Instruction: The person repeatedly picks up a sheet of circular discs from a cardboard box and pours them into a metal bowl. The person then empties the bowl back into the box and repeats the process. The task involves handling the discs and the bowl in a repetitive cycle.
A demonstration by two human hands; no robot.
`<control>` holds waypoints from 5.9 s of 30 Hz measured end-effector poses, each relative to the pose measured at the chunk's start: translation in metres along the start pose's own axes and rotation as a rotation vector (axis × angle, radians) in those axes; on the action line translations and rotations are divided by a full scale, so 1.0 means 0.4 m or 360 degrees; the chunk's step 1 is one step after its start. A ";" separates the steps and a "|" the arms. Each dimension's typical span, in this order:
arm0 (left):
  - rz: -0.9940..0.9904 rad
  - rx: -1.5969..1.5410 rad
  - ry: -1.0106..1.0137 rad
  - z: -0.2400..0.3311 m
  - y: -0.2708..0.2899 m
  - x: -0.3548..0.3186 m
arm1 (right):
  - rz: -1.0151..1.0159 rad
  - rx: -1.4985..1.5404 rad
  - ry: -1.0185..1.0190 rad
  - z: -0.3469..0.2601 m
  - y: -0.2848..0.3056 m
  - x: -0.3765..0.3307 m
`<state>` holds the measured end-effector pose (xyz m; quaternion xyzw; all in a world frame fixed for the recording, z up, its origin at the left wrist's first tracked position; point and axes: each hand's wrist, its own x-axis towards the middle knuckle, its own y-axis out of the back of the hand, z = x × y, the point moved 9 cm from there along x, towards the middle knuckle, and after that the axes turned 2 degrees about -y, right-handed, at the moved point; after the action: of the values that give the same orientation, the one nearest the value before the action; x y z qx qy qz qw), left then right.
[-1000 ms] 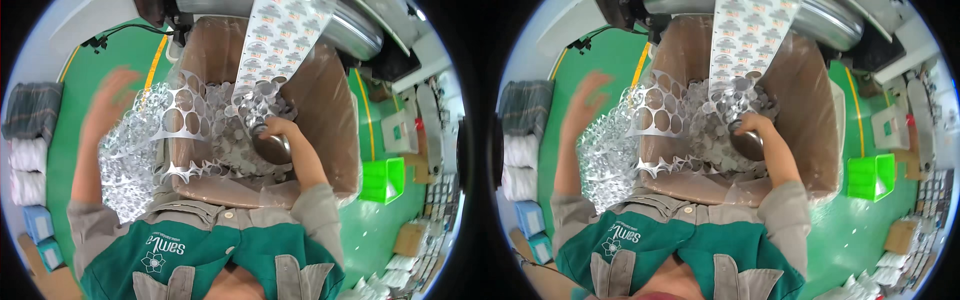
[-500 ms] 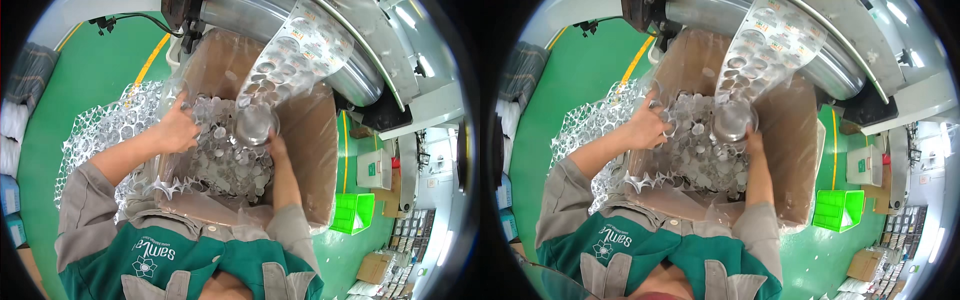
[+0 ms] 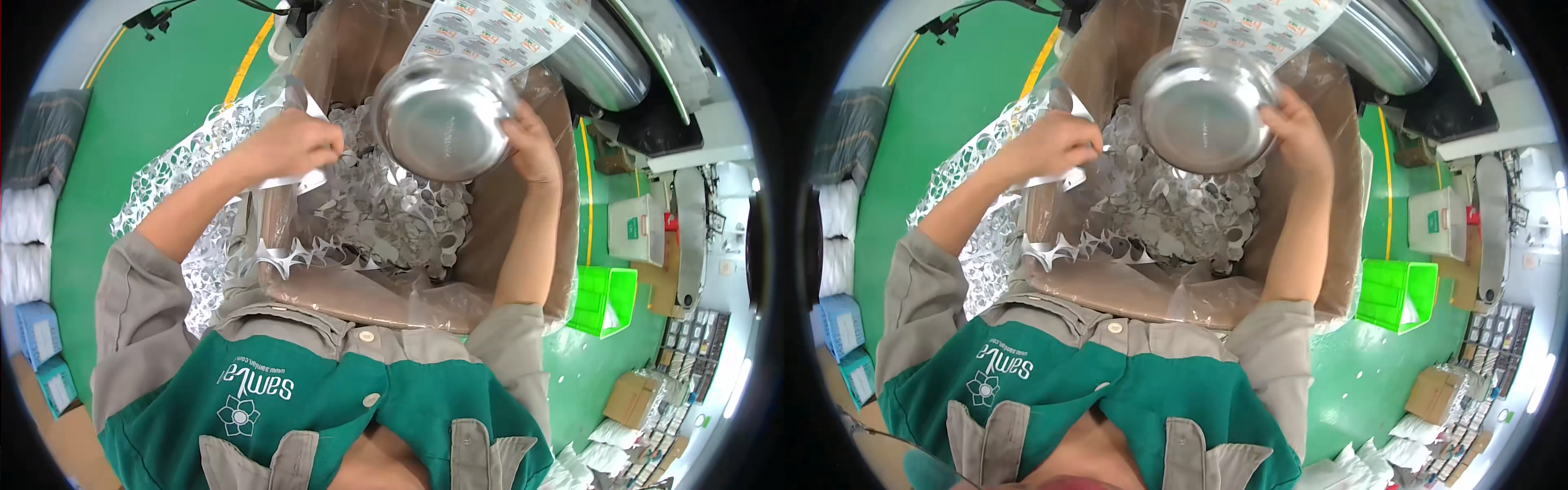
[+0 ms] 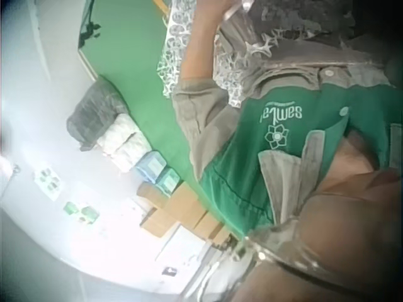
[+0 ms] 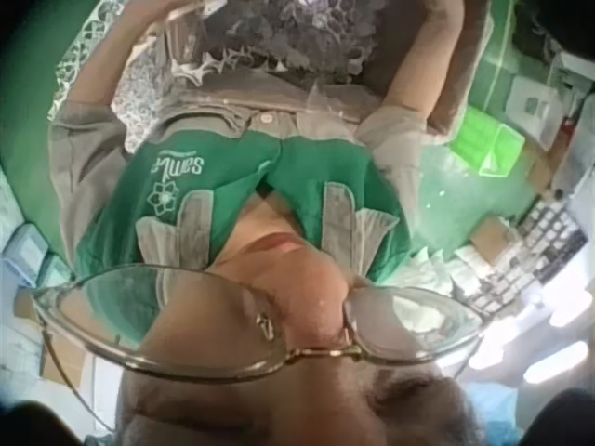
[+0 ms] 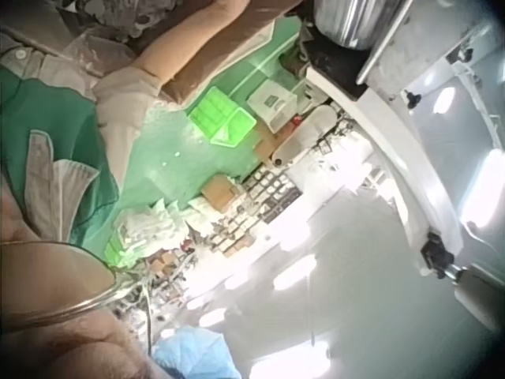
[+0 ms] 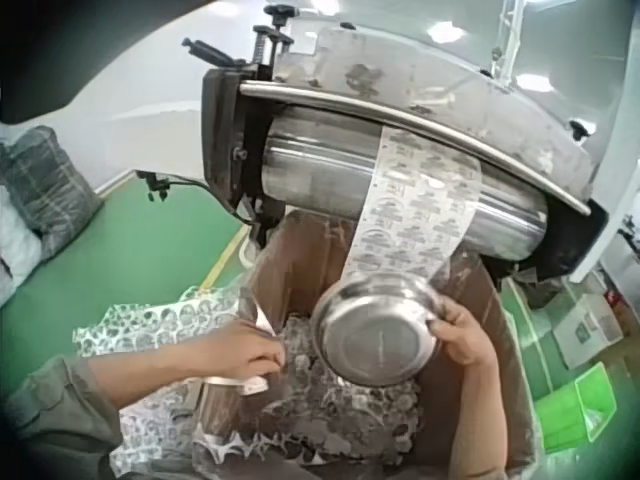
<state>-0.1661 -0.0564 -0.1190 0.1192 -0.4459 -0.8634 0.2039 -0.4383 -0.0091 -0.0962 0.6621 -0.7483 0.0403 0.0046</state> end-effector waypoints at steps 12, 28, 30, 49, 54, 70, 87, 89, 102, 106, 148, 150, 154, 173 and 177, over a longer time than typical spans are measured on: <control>0.0988 -0.0668 0.0294 -0.122 0.493 -0.297 | -0.0372 -0.2389 -0.0983 0.725 0.166 -0.109; -0.0438 0.1109 0.0016 -0.032 -0.052 -0.025 | -0.0529 -0.0925 -0.0722 0.197 -0.080 0.000; -0.0245 0.1007 -0.0051 -0.015 -0.046 -0.010 | -0.0217 -0.0059 -0.0128 0.039 -0.025 0.001; -0.0194 0.0670 -0.0358 0.028 -0.051 0.014 | -0.0989 -0.2146 -0.0643 0.600 -0.006 -0.006; 0.0013 -0.0266 0.0399 -0.188 0.054 0.020 | -0.0686 -0.0137 -0.0084 -0.004 -0.098 -0.005; 0.0979 0.0452 0.0614 -0.101 0.566 -0.396 | -0.0674 -0.2282 -0.1335 0.716 0.222 -0.201; -0.0330 0.0958 -0.0122 -0.013 -0.066 0.021 | -0.0126 0.0812 0.0283 0.002 0.105 -0.020; -0.0267 0.1015 -0.0156 -0.014 -0.064 0.025 | -0.0052 0.1477 0.0101 0.246 0.184 0.018; -0.0059 0.0778 -0.0153 -0.029 -0.039 0.022 | -0.0495 -0.1527 -0.0821 0.655 0.097 -0.063; 0.0029 0.0809 -0.0209 -0.035 -0.050 0.030 | -0.0481 -0.1513 -0.0646 0.515 0.038 0.018; 0.0101 0.0628 -0.0252 -0.016 -0.024 0.022 | -0.0221 0.1126 0.0083 0.102 0.062 0.020; 0.0111 0.0571 -0.0248 -0.013 -0.024 0.018 | 0.0179 0.1353 -0.0021 0.293 0.152 0.008; 0.0236 0.0457 -0.0359 0.006 -0.020 0.047 | 0.1152 -0.0689 -0.1590 0.887 0.500 -0.263; 0.0325 -0.0342 0.0096 0.194 0.235 -0.048 | -0.0524 0.0679 0.0245 -0.127 -0.015 -0.068; 0.1244 -0.0612 -0.0383 0.327 0.434 -0.254 | -0.0754 0.0562 -0.0396 0.176 -0.142 0.008</control>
<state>-0.0839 -0.0056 0.1008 -0.1993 -0.3093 -0.7965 0.4798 -0.3793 -0.0237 -0.1631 0.8083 -0.5497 0.0860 -0.1928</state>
